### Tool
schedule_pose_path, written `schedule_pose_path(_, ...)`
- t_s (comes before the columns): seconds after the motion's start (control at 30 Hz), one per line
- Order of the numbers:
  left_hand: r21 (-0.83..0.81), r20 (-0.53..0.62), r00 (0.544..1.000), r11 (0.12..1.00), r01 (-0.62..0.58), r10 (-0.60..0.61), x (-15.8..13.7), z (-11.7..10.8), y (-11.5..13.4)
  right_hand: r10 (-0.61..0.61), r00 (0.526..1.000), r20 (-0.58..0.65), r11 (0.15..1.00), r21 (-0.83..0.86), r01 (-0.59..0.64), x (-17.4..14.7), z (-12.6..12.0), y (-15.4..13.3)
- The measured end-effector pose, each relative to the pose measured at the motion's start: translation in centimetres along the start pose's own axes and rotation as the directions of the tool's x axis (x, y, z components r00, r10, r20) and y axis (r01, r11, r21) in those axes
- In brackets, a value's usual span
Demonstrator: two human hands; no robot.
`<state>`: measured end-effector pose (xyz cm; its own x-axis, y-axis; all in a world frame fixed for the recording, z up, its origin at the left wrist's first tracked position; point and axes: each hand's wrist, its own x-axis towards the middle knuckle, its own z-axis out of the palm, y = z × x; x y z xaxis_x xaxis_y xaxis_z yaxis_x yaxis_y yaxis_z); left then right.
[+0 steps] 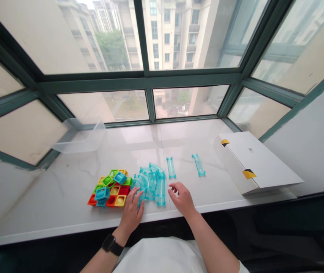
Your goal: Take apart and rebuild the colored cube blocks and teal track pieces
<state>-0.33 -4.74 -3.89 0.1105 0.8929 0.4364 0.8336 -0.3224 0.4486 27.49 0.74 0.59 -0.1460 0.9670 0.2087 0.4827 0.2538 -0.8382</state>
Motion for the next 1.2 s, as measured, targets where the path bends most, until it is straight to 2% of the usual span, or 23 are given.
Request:
schedule_pose_path(0.17,-0.016,0.002,1.000,1.000,-0.005,0.005,0.0,0.0,0.0,0.016,0.998,0.062,0.988,-0.157,-0.007,1.9,2.1,-4.0)
schedule_pose_path(0.33,-0.019,0.001,1.000,1.000,-0.013,0.013,-0.1,0.1,-0.1,0.143,0.986,0.088,0.919,-0.381,-0.099,4.1,3.9,-5.2)
schedule_pose_path(0.47,-0.020,0.002,1.000,1.000,-0.005,0.005,-0.2,0.1,0.0,0.252,0.959,0.128,0.861,-0.482,-0.162,5.2,4.9,-5.6)
schedule_pose_path(0.87,-0.051,0.012,1.000,0.999,-0.003,0.004,-0.2,0.1,0.0,0.323,0.932,0.161,0.814,-0.550,-0.187,5.9,5.3,-5.8)
schedule_pose_path(1.2,-0.049,0.009,1.000,0.999,-0.004,0.005,-0.2,0.2,-0.1,0.343,0.929,0.142,0.852,-0.464,-0.243,5.4,4.1,-6.7)
